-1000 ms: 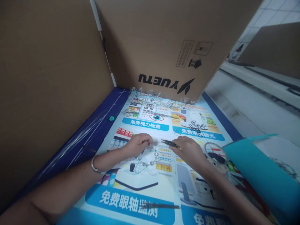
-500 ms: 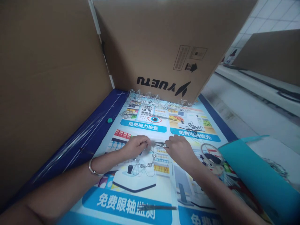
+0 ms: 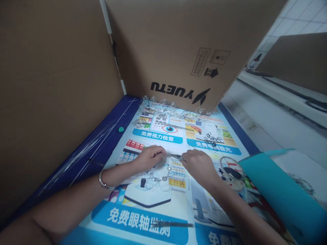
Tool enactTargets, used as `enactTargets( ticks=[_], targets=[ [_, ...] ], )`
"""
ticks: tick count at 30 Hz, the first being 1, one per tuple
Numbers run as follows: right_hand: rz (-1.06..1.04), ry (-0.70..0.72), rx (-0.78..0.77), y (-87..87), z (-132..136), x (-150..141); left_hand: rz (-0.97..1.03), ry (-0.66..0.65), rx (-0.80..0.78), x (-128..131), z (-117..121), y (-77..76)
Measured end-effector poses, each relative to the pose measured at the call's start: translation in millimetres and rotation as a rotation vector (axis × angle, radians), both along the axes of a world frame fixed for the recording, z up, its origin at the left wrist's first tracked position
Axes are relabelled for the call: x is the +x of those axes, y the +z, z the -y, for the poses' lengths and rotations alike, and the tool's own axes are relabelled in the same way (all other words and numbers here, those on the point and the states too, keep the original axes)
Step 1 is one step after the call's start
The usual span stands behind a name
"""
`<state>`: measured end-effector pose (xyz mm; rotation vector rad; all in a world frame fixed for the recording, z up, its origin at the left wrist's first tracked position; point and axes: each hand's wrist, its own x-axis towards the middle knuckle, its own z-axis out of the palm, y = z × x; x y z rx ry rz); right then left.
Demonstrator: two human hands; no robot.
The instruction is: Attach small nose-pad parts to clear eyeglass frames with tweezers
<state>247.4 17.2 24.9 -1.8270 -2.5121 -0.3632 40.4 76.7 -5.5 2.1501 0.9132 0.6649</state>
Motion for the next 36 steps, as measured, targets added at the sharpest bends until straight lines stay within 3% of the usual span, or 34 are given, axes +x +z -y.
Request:
enactTargets(
  ticks=[10, 19, 23, 31, 36],
  targets=[
    [-0.252, -0.015, 0.162, -23.0, 5.4, -15.0, 0.076, 0.016, -0.147, -0.7, -0.5, 0.1],
    [-0.312, -0.052, 0.193, -28.2, 6.2, -19.2, 0.099, 0.046, -0.167, 1.7, 2.8, 0.2],
    [-0.343, -0.044, 0.162, -25.4, 5.4, -16.1, 0.108, 0.035, -0.107, 1.0, 2.5, 0.0],
    [-0.355, -0.039, -0.059, -16.4, 5.5, -7.7, 0.043, 0.017, 0.044, 1.1, 3.5, 5.2],
    [-0.33, -0.025, -0.07, -14.7, 6.6, -7.2, 0.023, 0.006, 0.118, 1.1, 2.7, 2.9]
  ],
)
